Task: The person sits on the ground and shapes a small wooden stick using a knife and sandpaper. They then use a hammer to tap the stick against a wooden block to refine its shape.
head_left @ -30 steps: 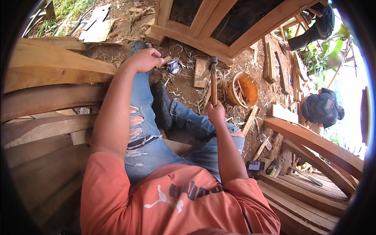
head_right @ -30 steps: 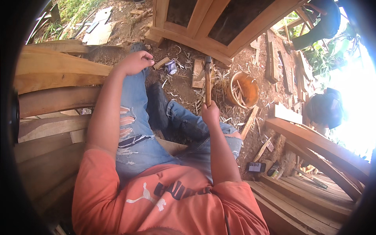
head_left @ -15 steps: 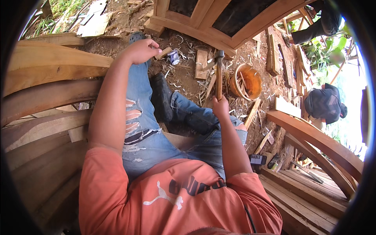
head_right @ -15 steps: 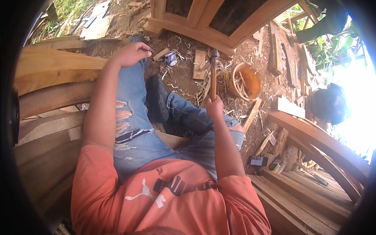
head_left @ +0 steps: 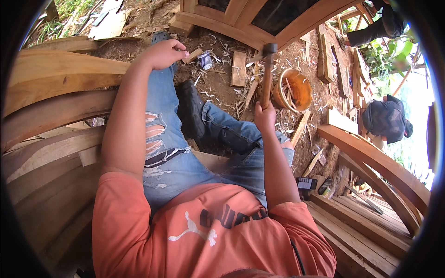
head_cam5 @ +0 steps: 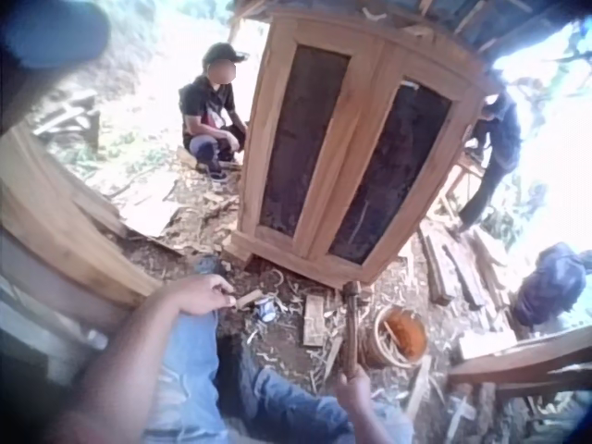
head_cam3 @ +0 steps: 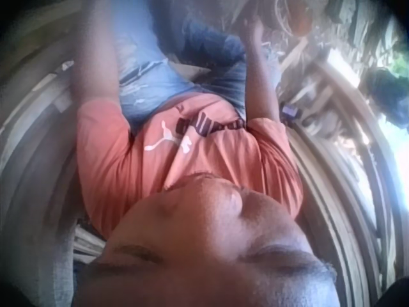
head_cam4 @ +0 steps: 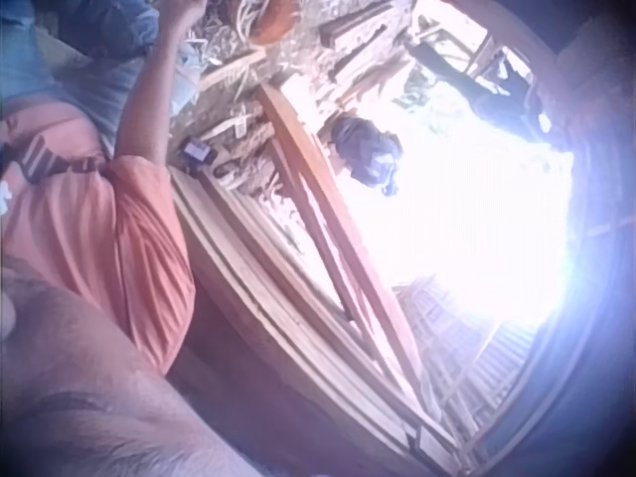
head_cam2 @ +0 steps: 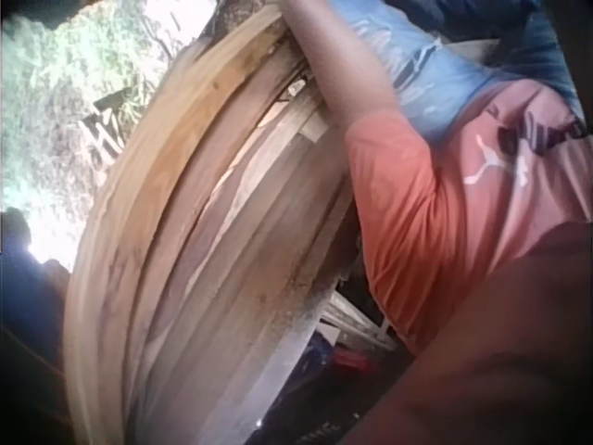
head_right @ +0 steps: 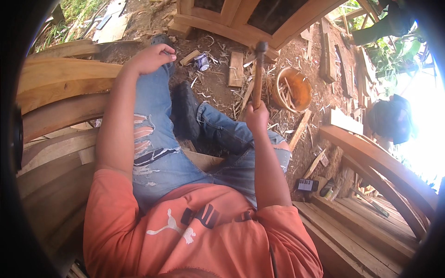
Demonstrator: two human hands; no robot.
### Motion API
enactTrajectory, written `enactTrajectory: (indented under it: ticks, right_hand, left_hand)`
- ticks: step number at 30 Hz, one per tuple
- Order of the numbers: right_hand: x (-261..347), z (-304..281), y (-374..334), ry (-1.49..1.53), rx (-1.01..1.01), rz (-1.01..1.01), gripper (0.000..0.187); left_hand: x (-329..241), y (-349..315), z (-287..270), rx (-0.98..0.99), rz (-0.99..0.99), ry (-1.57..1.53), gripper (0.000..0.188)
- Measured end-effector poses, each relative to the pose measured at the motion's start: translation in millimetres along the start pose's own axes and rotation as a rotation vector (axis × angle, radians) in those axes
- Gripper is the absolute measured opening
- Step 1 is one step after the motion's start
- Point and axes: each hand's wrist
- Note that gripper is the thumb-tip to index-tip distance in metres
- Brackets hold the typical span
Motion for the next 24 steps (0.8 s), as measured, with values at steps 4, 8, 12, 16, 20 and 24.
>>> enactTrajectory:
  ticks: [4,8,12,16,20,24]
  right_hand:
    - [7,3,20,-0.055,0.127,0.176,0.034]
    - [21,-4,17,0.010,0.117,0.175,0.035]
    - [28,-13,7,0.145,0.058,-0.001,0.032]
    - [-11,0,15,0.080,0.059,0.068,0.031]
    - [22,-1,15,0.050,0.144,0.253,0.028]
    - [13,-10,19,-0.112,0.074,0.105,0.028]
  left_hand:
    - [6,5,0,-0.015,0.004,0.013,0.051]
    - [1,-3,1,-0.008,-0.010,0.004,0.051]
    - [6,-7,0,-0.011,-0.007,0.003,0.052]
    - [-1,0,0,0.016,-0.003,0.026,0.053]
    - [-1,-6,1,0.016,-0.056,0.016,0.053]
    - [-1,-4,1,0.009,-0.037,0.009,0.053]
Point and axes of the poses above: each hand's wrist, its own y-axis towards the middle knuckle, its own z-axis out of the palm, x = y × z, and after that the axes turned 14 degrees about x, right-handed
